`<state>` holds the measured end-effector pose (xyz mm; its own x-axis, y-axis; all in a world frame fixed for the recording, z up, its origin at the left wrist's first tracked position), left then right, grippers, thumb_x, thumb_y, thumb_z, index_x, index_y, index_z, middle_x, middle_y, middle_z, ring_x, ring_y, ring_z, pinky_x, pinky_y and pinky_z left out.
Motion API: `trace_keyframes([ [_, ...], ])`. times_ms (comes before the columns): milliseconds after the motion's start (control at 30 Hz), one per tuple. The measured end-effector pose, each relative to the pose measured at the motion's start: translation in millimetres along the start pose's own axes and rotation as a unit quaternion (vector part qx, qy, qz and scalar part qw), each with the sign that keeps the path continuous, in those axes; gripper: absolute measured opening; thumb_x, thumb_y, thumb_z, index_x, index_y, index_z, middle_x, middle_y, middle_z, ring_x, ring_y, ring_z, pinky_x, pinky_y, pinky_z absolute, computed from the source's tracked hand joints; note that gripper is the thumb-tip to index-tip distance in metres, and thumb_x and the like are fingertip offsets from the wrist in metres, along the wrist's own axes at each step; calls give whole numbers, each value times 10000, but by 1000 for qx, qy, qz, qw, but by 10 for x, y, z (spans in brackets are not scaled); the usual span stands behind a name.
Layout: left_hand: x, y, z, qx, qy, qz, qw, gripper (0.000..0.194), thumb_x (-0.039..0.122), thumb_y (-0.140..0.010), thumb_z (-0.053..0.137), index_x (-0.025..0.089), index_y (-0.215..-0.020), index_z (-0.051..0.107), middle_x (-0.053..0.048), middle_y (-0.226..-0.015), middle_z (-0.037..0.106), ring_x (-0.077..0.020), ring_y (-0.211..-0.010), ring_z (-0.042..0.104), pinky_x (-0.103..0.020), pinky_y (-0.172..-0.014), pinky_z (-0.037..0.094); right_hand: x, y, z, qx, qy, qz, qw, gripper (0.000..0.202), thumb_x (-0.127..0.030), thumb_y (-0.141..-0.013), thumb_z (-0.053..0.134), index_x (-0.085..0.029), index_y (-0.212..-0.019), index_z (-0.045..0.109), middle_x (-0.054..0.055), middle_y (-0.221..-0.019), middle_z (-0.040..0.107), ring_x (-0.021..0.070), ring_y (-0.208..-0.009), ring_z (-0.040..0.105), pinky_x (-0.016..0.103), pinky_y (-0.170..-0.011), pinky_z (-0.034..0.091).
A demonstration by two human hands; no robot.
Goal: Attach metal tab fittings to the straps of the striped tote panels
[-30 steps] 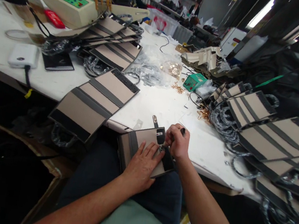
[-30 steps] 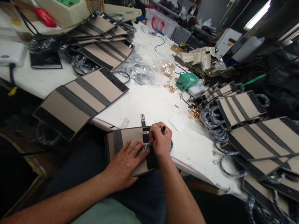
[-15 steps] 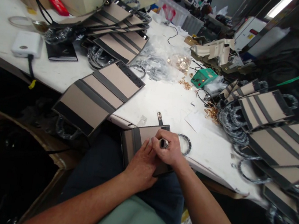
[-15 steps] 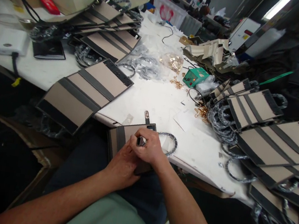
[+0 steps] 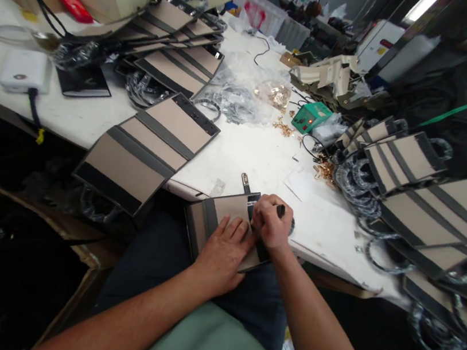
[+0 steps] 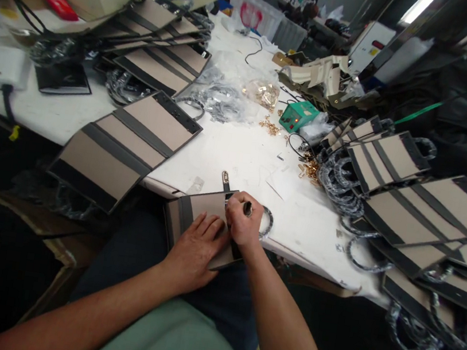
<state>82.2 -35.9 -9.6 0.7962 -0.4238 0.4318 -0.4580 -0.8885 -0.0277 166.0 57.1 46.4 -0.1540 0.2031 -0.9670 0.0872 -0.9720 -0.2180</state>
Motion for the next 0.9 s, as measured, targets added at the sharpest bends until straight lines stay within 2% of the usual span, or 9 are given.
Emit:
trace_keyframes([
  [100,4,-4,-3,-4,-7,1,1000,850,421,-762,718,222,-1520,389,-141,-1481,461,-341,-1439,332,-523,-1279,79,109,22,-10,-5,25,15,1000,350,-383,-882,646,-225,-599,513,-44,-520,482,100,-419,376,263,-430,303],
  [233,12,-2,3,1,-10,6,1000,874,406,-742,741,236,-1524,390,-133,-1495,452,-341,-1454,315,-524,-1280,76,93,12,-75,20,1,-15,1000,345,-373,-887,630,-227,-604,496,-44,-532,492,99,-421,376,260,-429,300],
  [400,5,20,10,7,-17,2,1000,906,441,-732,767,243,-1531,390,-135,-1496,453,-345,-1458,319,-536,-1278,92,107,24,-227,51,33,30,998,341,-371,-865,650,-221,-599,497,-55,-481,465,96,-404,366,247,-415,294],
  [533,-7,44,9,19,-13,7,1000,839,461,-761,747,258,-1510,428,-128,-1519,444,-339,-1471,312,-542,-1279,104,11,498,-652,137,46,82,986,380,-481,-868,662,-223,-626,523,-50,-454,469,108,-385,381,250,-403,333],
  [633,-18,71,34,36,-15,11,999,826,473,-779,723,264,-1519,420,-127,-1518,456,-345,-1460,336,-559,-1275,128,269,1145,-865,151,133,230,952,452,-587,-852,660,-212,-620,562,-12,-452,518,145,-389,480,266,-409,402],
  [700,-34,95,70,58,-23,16,998,828,465,-792,706,274,-1535,398,-123,-1520,462,-352,-1451,352,-581,-1268,153,583,1532,-872,153,131,325,924,506,-694,-799,641,-212,-654,595,34,-553,618,180,-406,556,280,-391,423],
  [767,-60,117,124,81,-37,29,996,830,429,-792,702,283,-1545,384,-115,-1532,460,-362,-1453,353,-598,-1258,192,855,1712,-748,140,122,362,914,546,-765,-750,611,-222,-703,639,43,-534,625,204,-379,559,286,-358,401],
  [833,-101,140,164,103,-50,44,992,843,384,-774,711,286,-1545,386,-108,-1537,464,-367,-1455,359,-601,-1245,241,975,1695,-592,142,128,337,922,561,-785,-715,614,-225,-703,658,24,-468,579,211,-367,541,292,-357,397],
  [900,-133,175,145,128,-53,62,988,869,365,-737,735,276,-1534,402,-112,-1522,487,-375,-1433,397,-605,-1224,289,941,1620,-480,171,140,291,931,574,-778,-701,638,-205,-695,676,15,-466,572,206,-402,551,292,-393,425],
])
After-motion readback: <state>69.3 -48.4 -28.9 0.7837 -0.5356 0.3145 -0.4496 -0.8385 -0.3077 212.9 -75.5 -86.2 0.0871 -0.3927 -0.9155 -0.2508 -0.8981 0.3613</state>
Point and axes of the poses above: each hand's wrist, its own y-axis away from the middle knuckle, its own z-axis out of the palm, x = y × z, the point moved 8 cm from there along -y, towards the middle knuckle
